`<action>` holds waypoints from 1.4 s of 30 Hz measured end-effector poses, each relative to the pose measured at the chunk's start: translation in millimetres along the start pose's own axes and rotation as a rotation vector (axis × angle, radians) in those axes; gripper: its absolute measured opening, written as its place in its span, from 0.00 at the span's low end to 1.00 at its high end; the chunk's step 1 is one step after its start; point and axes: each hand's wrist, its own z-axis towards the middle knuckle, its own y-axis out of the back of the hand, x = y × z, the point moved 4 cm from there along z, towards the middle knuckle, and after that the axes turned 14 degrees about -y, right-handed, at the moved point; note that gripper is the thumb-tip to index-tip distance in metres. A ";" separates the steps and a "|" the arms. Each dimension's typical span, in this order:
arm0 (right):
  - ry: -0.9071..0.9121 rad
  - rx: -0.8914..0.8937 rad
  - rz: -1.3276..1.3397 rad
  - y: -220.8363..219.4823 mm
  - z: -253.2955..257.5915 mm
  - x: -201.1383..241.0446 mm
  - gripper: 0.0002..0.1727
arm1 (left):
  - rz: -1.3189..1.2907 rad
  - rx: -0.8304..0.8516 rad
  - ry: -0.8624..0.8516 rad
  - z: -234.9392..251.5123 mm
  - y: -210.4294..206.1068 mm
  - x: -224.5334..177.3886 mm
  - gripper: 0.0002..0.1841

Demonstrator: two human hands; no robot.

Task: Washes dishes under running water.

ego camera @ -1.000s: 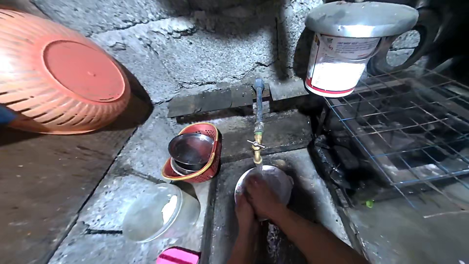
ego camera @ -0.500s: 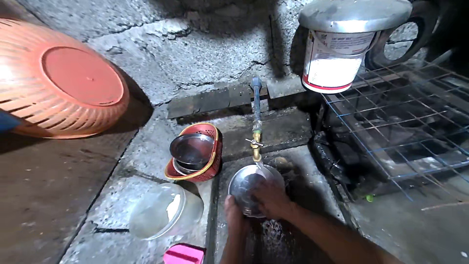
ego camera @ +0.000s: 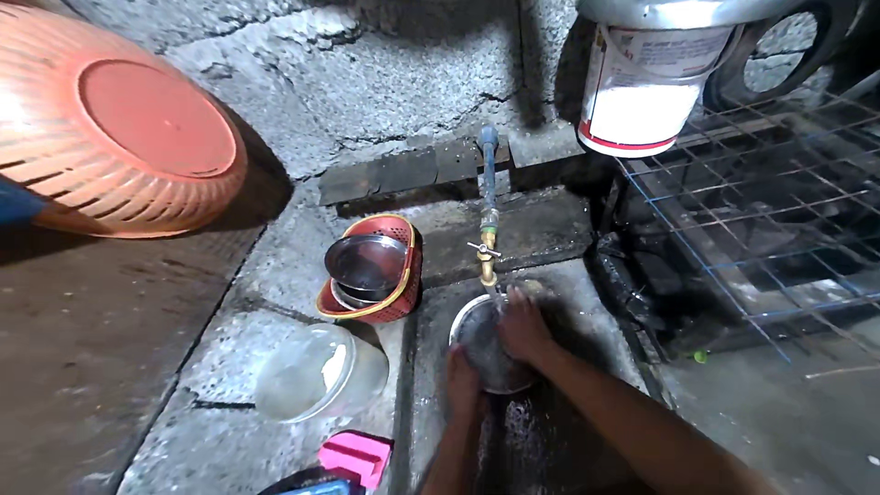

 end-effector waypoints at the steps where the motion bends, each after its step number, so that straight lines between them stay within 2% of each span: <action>1: -0.029 -0.030 0.041 3.2 5.4 10.2 0.35 | 0.007 0.021 0.011 -2.9 -9.5 -2.1 0.24; 2: 0.007 -0.016 0.072 2.3 5.6 24.1 0.34 | -0.030 0.023 0.017 -0.6 -16.8 -3.1 0.24; 4: 0.211 0.076 0.088 -14.8 -7.9 44.4 0.32 | -0.147 -0.013 0.036 8.7 -14.0 0.6 0.25; 6: 0.327 0.199 0.013 -28.3 -20.8 36.6 0.31 | -0.208 -0.086 0.049 22.8 1.6 -0.4 0.23; 7: 0.315 0.220 -0.025 -27.6 -26.8 26.2 0.31 | -0.198 -0.115 0.043 27.1 12.5 -2.3 0.23; 9: 0.177 0.125 -0.048 -13.7 -19.2 2.4 0.31 | -0.148 -0.116 0.012 29.6 21.1 -6.3 0.23; 12: -0.091 0.015 0.001 10.0 4.1 -2.4 0.32 | -0.062 -0.019 0.014 11.4 5.1 -3.9 0.24; 15: -0.074 -0.035 0.008 24.2 9.5 17.4 0.27 | -0.115 -0.030 0.049 13.2 0.4 6.4 0.22; 17: -0.080 -0.021 -0.021 35.8 10.2 12.9 0.24 | -0.042 0.075 0.015 24.1 8.3 15.4 0.20; 18: -0.119 0.045 -0.025 42.8 10.1 9.7 0.23 | 0.067 0.159 -0.032 28.3 9.8 14.6 0.20; 20: -0.208 0.146 -0.052 57.7 9.0 5.1 0.22 | 0.328 0.374 -0.179 29.4 0.9 4.8 0.29; 23: -0.297 0.180 -0.110 81.5 8.1 8.5 0.19 | 0.735 0.762 -0.500 11.1 -23.5 -13.3 0.45; 25: -0.314 0.202 -0.153 94.7 5.3 19.9 0.17 | 0.845 0.949 -0.645 -9.0 -33.1 -26.4 0.54; 26: -0.317 0.223 -0.156 100.0 4.0 25.9 0.17 | 0.855 0.976 -0.701 -14.4 -34.5 -30.0 0.49; 27: -0.311 0.228 -0.128 103.7 5.6 29.0 0.19 | 0.824 0.947 -0.755 -14.4 -33.8 -31.7 0.39; 28: -0.305 0.226 -0.056 106.5 10.5 28.3 0.22 | 0.780 0.899 -0.787 -11.1 -31.0 -33.9 0.33; 30: -0.332 0.214 0.256 105.6 26.5 15.0 0.26 | 0.710 0.816 -0.727 -2.0 -18.2 -37.6 0.22; 32: -0.354 0.166 0.644 99.2 35.0 0.3 0.27 | 0.628 0.719 -0.493 7.8 -4.9 -41.2 0.14; 33: -0.347 0.124 0.716 99.2 33.3 -1.9 0.28 | 0.605 0.699 -0.381 13.4 -0.7 -44.4 0.14; 35: -0.185 -0.031 0.688 89.2 17.1 7.0 0.27 | 0.510 0.665 -0.281 20.5 0.5 -52.5 0.12; 36: -0.031 -0.113 0.647 75.6 4.9 17.0 0.26 | 0.404 0.638 -0.265 22.0 -2.2 -55.7 0.13; 37: 0.140 -0.170 0.571 57.8 -7.6 29.0 0.26 | 0.263 0.612 -0.242 20.9 -4.7 -57.4 0.15; 39: 0.410 -0.246 0.415 34.0 -22.5 49.2 0.25 | 0.042 0.595 -0.174 16.7 -5.7 -58.6 0.29; 40: 0.443 -0.265 0.384 32.6 -20.7 51.2 0.24 | -0.013 0.586 -0.165 15.2 -3.0 -56.5 0.27; 41: 0.389 -0.231 0.395 37.6 -12.9 47.5 0.23 | -0.054 0.560 -0.173 14.3 -0.1 -53.7 0.17; 42: 0.260 -0.140 0.432 45.5 -1.9 39.2 0.24 | -0.051 0.561 -0.180 12.7 3.5 -50.5 0.13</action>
